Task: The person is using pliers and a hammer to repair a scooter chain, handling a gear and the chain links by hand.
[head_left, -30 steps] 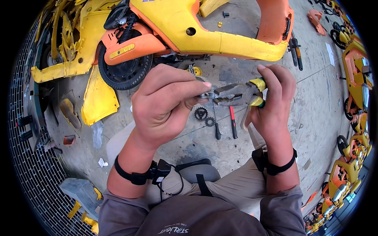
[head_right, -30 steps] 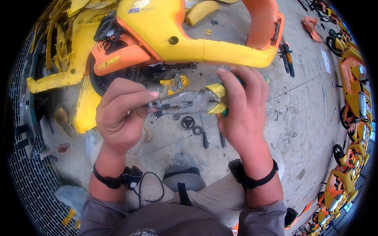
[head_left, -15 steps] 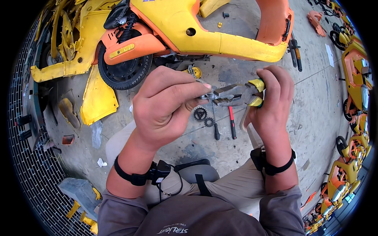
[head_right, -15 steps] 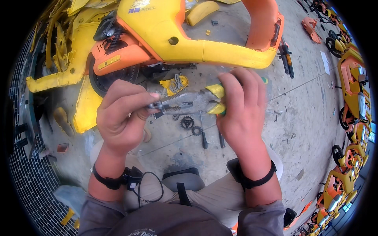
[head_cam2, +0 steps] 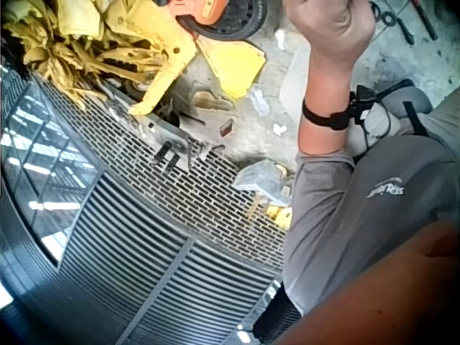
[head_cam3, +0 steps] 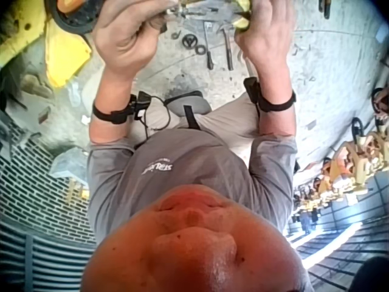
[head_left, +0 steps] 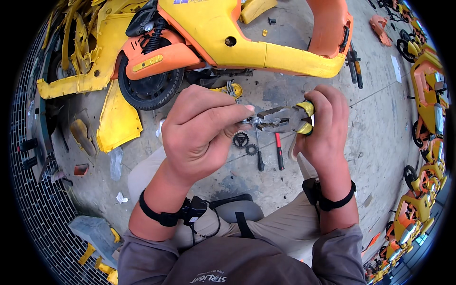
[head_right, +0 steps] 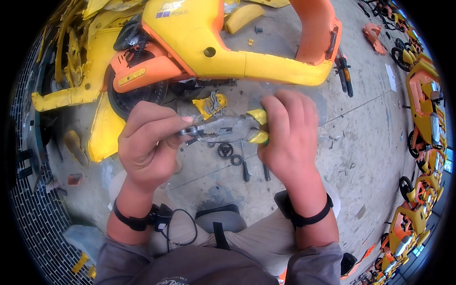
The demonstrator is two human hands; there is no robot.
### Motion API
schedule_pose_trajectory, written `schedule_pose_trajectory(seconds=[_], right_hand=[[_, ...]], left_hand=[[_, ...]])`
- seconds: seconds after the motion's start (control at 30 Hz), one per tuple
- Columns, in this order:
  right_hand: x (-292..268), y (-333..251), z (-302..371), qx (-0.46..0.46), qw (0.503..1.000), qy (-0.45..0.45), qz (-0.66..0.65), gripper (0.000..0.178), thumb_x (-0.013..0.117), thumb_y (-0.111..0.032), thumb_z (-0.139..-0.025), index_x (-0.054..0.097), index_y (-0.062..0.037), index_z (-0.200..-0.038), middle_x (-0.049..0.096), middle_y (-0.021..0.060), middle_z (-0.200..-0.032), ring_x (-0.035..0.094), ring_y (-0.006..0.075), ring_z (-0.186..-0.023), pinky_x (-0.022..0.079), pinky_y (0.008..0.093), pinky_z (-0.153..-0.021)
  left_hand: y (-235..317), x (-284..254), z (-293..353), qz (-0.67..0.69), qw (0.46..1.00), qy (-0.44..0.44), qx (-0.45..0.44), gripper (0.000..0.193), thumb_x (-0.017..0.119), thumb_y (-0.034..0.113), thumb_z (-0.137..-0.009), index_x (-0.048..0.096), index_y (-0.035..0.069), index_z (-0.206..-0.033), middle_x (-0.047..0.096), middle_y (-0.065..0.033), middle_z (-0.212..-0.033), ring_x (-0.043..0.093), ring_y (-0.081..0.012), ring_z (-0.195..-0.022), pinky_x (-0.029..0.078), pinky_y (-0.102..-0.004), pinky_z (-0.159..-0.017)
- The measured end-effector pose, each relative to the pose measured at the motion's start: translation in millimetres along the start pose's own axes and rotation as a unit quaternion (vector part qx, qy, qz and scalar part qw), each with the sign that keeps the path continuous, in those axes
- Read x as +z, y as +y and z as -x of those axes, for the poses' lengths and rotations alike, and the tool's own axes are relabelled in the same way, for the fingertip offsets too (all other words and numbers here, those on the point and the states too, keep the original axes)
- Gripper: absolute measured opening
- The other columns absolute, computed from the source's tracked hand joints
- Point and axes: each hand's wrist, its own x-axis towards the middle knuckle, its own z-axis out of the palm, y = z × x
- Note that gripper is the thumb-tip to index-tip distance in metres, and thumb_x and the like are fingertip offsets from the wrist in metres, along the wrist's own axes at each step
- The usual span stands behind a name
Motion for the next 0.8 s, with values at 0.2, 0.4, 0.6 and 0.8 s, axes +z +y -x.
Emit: schedule_pose_trajectory(seconds=[0.2,0.4,0.6,0.8], right_hand=[[-3.4,-2.6,-0.7,-0.003,1.000,-0.003,0.019,0.059,0.067,0.006,-0.057,0.059,-0.0058,-0.114,0.059,0.0147,-0.111,0.058,0.0386,-0.103,0.044,0.0480,-0.091],[-3.0,-2.9,-0.9,-0.004,1.000,0.002,0.027,0.058,0.068,0.006,-0.057,0.059,-0.0066,-0.113,0.060,0.0134,-0.110,0.059,0.0371,-0.102,0.044,0.0473,-0.091],[-5.0,-3.9,-3.1,-0.011,0.999,0.008,0.029,0.057,0.068,0.006,-0.057,0.059,-0.0065,-0.113,0.060,0.0129,-0.110,0.059,0.0366,-0.102,0.044,0.0469,-0.091],[2.1,-1.2,-2.6,-0.011,1.000,0.020,0.003,0.060,0.067,0.007,-0.059,0.059,-0.0061,-0.117,0.060,0.0136,-0.113,0.058,0.0382,-0.107,0.044,0.0488,-0.094]], left_hand=[[0.7,-1.3,0.1,-0.002,1.000,0.006,0.001,0.034,0.071,-0.015,-0.070,0.075,0.003,-0.099,0.065,-0.0066,-0.087,0.058,-0.0206,-0.077,0.048,-0.0293,-0.069],[1.1,-1.4,0.8,-0.002,1.000,0.012,0.000,0.035,0.071,-0.015,-0.069,0.075,0.004,-0.098,0.065,-0.0065,-0.087,0.058,-0.0208,-0.077,0.048,-0.0293,-0.069],[4.0,-4.1,1.0,-0.009,1.000,0.009,0.003,0.035,0.071,-0.015,-0.069,0.075,0.003,-0.098,0.065,-0.0066,-0.087,0.059,-0.0210,-0.076,0.048,-0.0296,-0.069],[5.3,-0.9,0.4,-0.009,0.999,0.033,-0.008,0.036,0.077,-0.008,-0.062,0.077,0.007,-0.095,0.068,-0.0046,-0.088,0.060,-0.0224,-0.074,0.048,-0.0337,-0.066]])
